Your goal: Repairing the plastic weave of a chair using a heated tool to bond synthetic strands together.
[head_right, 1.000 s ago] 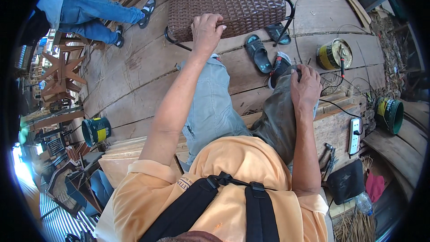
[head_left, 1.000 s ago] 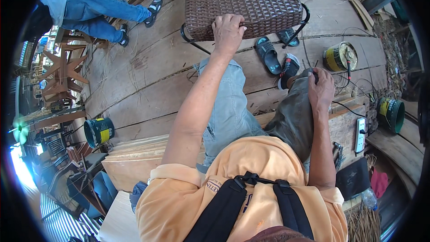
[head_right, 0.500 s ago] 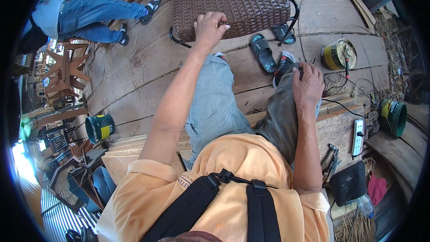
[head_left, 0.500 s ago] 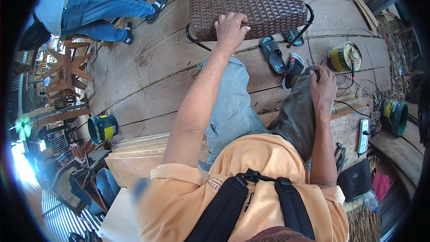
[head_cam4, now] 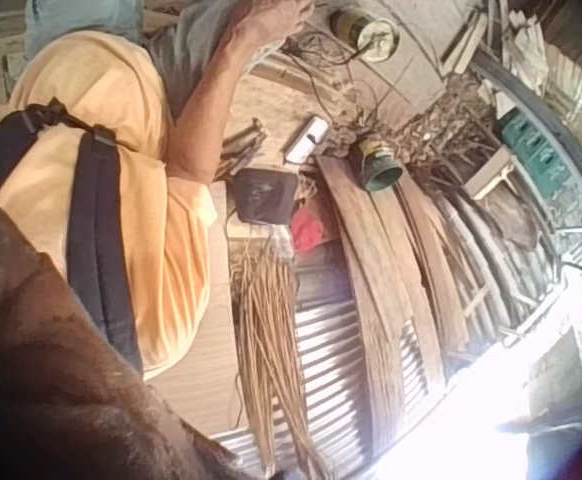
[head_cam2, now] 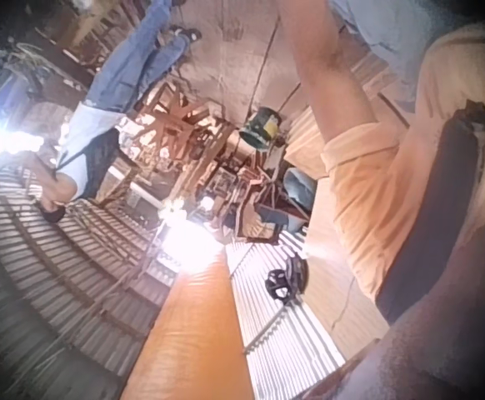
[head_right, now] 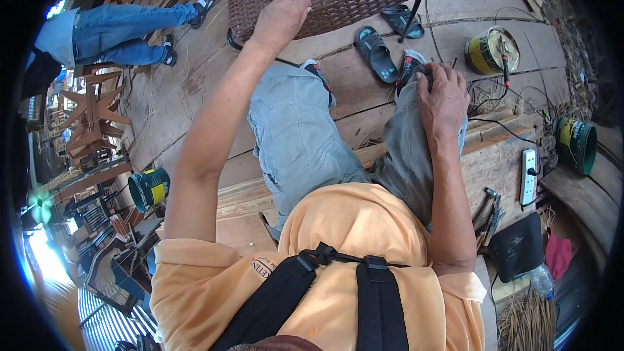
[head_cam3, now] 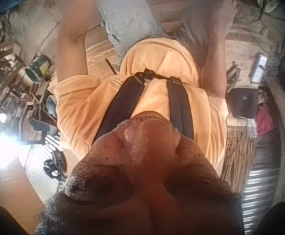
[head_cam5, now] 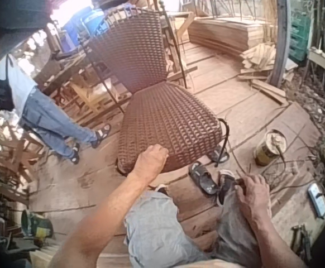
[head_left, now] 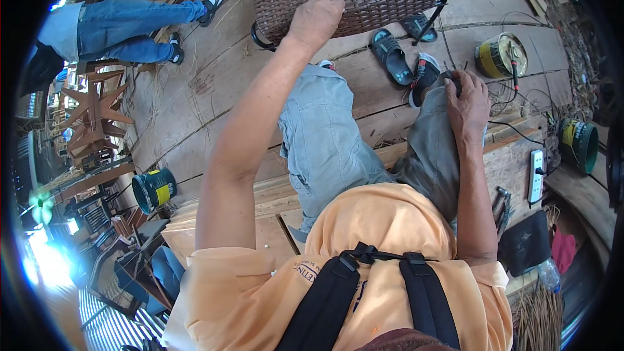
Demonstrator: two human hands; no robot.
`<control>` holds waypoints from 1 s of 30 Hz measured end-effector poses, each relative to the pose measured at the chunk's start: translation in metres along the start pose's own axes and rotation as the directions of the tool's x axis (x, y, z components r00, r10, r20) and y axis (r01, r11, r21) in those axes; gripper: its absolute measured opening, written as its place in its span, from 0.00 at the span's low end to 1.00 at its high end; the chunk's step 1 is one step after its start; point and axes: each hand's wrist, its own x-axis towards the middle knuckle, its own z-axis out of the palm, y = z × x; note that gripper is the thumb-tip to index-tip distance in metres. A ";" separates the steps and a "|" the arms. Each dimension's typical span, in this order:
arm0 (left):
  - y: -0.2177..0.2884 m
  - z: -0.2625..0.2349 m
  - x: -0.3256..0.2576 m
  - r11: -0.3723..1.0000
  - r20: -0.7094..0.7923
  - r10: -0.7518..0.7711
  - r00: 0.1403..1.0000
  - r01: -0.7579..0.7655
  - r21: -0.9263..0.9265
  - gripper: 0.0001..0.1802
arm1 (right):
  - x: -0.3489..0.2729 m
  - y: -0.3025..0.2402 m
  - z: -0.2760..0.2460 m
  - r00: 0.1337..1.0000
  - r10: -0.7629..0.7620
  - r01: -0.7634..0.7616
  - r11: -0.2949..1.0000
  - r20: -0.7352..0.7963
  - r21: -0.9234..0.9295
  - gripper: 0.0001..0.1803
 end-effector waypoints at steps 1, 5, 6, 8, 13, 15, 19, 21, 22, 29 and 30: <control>-0.002 -0.001 0.001 0.999 0.036 0.024 0.999 -0.025 0.020 0.05 | -0.001 0.000 -0.001 1.000 0.003 -0.003 1.000 0.006 0.002 0.17; -0.004 -0.001 0.003 0.997 0.055 0.062 0.997 -0.065 0.048 0.05 | -0.002 0.001 -0.002 0.999 0.027 -0.026 0.999 -0.017 0.022 0.16; -0.005 0.000 0.003 0.997 0.059 0.063 0.996 -0.066 0.046 0.05 | -0.002 0.003 -0.001 0.999 0.025 -0.024 0.999 -0.020 0.029 0.16; -0.007 0.000 0.004 0.998 0.073 0.060 0.996 -0.062 0.019 0.06 | -0.001 0.004 -0.001 1.000 0.024 -0.024 0.999 -0.015 0.034 0.16; -0.001 0.000 0.004 0.998 0.048 0.052 0.997 -0.053 0.024 0.05 | 0.000 0.003 0.000 1.000 0.015 -0.015 0.999 0.004 0.039 0.16; 0.000 0.001 0.003 0.999 0.046 0.036 0.998 -0.038 0.026 0.05 | -0.001 0.003 0.002 1.000 0.012 -0.012 1.000 -0.016 0.022 0.16; -0.005 0.005 0.003 1.000 0.008 -0.014 1.000 0.014 0.015 0.06 | -0.002 0.001 0.001 1.000 0.012 -0.012 1.000 -0.024 0.013 0.16; -0.005 0.007 0.004 0.999 -0.003 -0.052 0.999 0.052 -0.001 0.06 | -0.002 0.001 0.000 1.000 0.016 -0.015 1.000 -0.023 0.013 0.16; -0.003 0.009 0.005 0.996 -0.067 -0.084 0.994 0.082 -0.029 0.07 | -0.003 0.002 0.000 1.000 0.020 -0.020 1.000 -0.023 0.013 0.16; 0.037 0.005 0.006 1.000 -0.099 -0.003 0.995 0.002 -0.013 0.12 | -0.004 0.006 0.001 0.999 0.017 -0.015 0.998 -0.038 0.063 0.15; 0.037 0.007 0.006 1.000 -0.095 0.003 0.996 -0.003 -0.008 0.12 | -0.002 0.006 0.000 0.999 0.011 -0.007 0.996 -0.044 0.086 0.15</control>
